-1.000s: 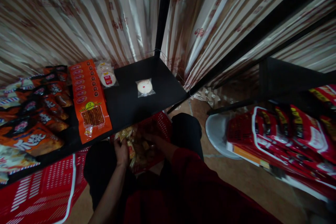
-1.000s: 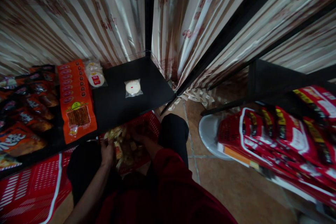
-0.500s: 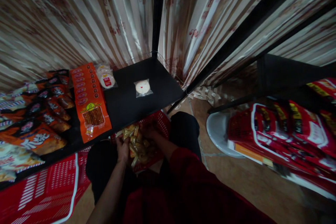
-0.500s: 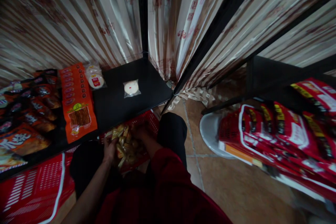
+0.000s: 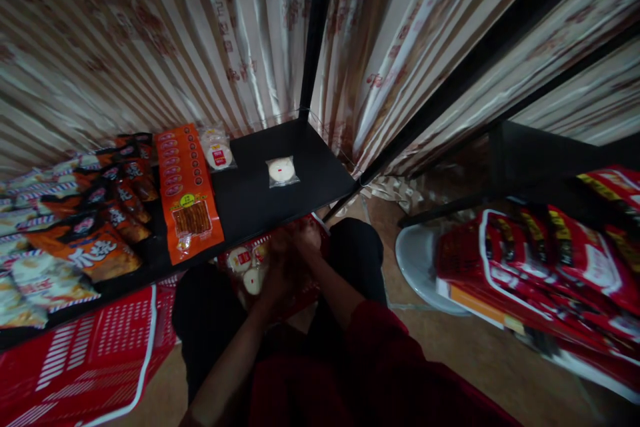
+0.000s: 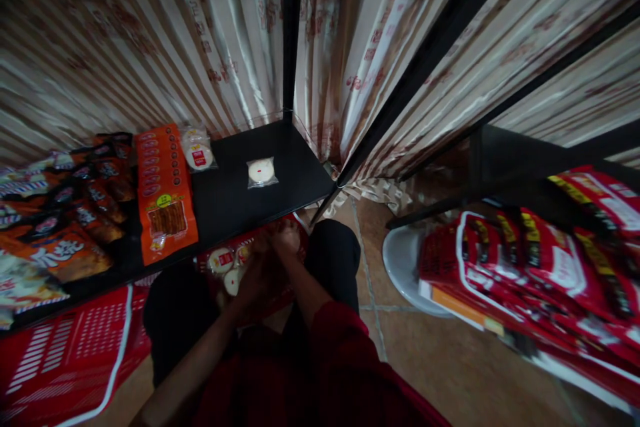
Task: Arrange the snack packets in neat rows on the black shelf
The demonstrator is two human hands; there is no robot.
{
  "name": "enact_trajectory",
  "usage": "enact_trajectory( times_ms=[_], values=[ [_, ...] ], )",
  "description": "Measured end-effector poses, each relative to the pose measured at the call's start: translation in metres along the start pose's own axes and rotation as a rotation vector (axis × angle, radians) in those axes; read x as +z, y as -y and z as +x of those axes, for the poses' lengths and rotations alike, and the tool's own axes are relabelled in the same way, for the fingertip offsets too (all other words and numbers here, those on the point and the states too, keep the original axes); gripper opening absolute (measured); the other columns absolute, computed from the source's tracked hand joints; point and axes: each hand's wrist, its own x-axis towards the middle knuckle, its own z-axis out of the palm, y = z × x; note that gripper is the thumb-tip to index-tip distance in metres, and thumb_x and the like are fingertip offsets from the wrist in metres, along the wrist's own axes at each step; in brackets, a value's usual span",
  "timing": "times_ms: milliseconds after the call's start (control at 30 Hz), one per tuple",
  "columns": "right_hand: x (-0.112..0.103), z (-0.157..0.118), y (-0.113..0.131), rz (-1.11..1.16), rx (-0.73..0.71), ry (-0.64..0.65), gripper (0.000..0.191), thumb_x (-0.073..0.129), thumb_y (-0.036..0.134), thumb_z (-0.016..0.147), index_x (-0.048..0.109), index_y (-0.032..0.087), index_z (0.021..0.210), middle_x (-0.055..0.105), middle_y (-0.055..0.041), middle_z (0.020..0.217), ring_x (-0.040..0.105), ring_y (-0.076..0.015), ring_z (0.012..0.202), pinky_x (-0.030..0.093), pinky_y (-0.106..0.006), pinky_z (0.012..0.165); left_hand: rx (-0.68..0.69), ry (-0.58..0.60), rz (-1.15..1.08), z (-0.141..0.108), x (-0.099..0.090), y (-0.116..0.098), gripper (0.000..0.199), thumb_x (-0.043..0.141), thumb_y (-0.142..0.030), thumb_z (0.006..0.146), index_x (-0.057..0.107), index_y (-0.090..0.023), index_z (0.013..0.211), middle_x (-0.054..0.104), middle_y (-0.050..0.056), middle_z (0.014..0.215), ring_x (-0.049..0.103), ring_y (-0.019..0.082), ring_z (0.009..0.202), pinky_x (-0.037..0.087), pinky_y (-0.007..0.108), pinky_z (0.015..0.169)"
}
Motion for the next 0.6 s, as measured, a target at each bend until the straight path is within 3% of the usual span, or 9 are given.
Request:
enact_trajectory(
  times_ms=[100, 167, 233, 367, 467, 600],
  values=[
    [0.006, -0.015, 0.013, -0.036, -0.234, 0.075, 0.034, 0.043, 0.028, 0.091, 0.053, 0.018, 0.122, 0.051, -0.0107, 0.130, 0.041, -0.0244, 0.121, 0.029, -0.035, 0.104, 0.031, 0.043, 0.015, -0.001, 0.004, 0.002, 0.037, 0.060, -0.023, 0.069, 0.065, -0.021, 0.106, 0.063, 0.012, 0.115, 0.054, 0.027, 0.111, 0.037, 0.038, 0.098],
    [0.015, -0.024, 0.022, -0.063, -0.457, 0.243, 0.029, 0.048, 0.027, 0.088, 0.060, 0.022, 0.114, 0.058, -0.0055, 0.123, 0.047, -0.0200, 0.115, 0.032, -0.029, 0.100, 0.012, 0.045, 0.004, -0.005, 0.002, 0.006, 0.029, 0.062, -0.022, 0.067, 0.069, -0.020, 0.095, 0.067, 0.012, 0.106, 0.057, 0.029, 0.105, 0.039, 0.040, 0.096],
    [0.023, -0.028, 0.027, -0.096, -0.549, 0.371, 0.023, 0.054, 0.025, 0.085, 0.066, 0.022, 0.104, 0.065, -0.0035, 0.113, 0.054, -0.0183, 0.106, 0.037, -0.026, 0.094, 0.002, 0.042, -0.013, -0.011, -0.005, 0.009, 0.024, 0.061, -0.022, 0.067, 0.071, -0.021, 0.089, 0.068, 0.011, 0.101, 0.059, 0.028, 0.100, 0.041, 0.040, 0.093],
    [0.026, -0.019, 0.016, -0.192, -0.440, 0.397, 0.016, 0.055, 0.014, 0.083, 0.069, 0.013, 0.090, 0.068, -0.0105, 0.102, 0.058, -0.0212, 0.099, 0.042, -0.031, 0.089, -0.033, -0.060, -0.058, -0.022, -0.024, 0.014, 0.021, 0.060, -0.019, 0.066, 0.070, -0.022, 0.084, 0.068, 0.007, 0.104, 0.056, 0.025, 0.105, 0.038, 0.038, 0.098],
    [0.021, -0.007, 0.001, -0.252, -0.330, 0.341, 0.021, 0.057, 0.023, 0.086, 0.062, 0.012, 0.104, 0.061, -0.0101, 0.111, 0.057, -0.0216, 0.103, 0.045, -0.040, 0.090, -0.121, -0.183, -0.109, -0.023, -0.035, 0.017, 0.019, 0.055, -0.022, 0.072, 0.069, -0.021, 0.084, 0.069, 0.006, 0.098, 0.059, 0.023, 0.099, 0.041, 0.037, 0.094],
    [0.016, 0.003, -0.008, -0.281, -0.213, 0.238, 0.032, 0.055, 0.034, 0.088, 0.055, 0.016, 0.115, 0.055, -0.0097, 0.119, 0.057, -0.0203, 0.101, 0.049, -0.040, 0.086, -0.232, -0.341, -0.200, -0.020, -0.040, 0.021, 0.022, 0.052, -0.027, 0.076, 0.067, -0.016, 0.086, 0.069, 0.009, 0.095, 0.061, 0.023, 0.095, 0.043, 0.037, 0.091]
  ],
)
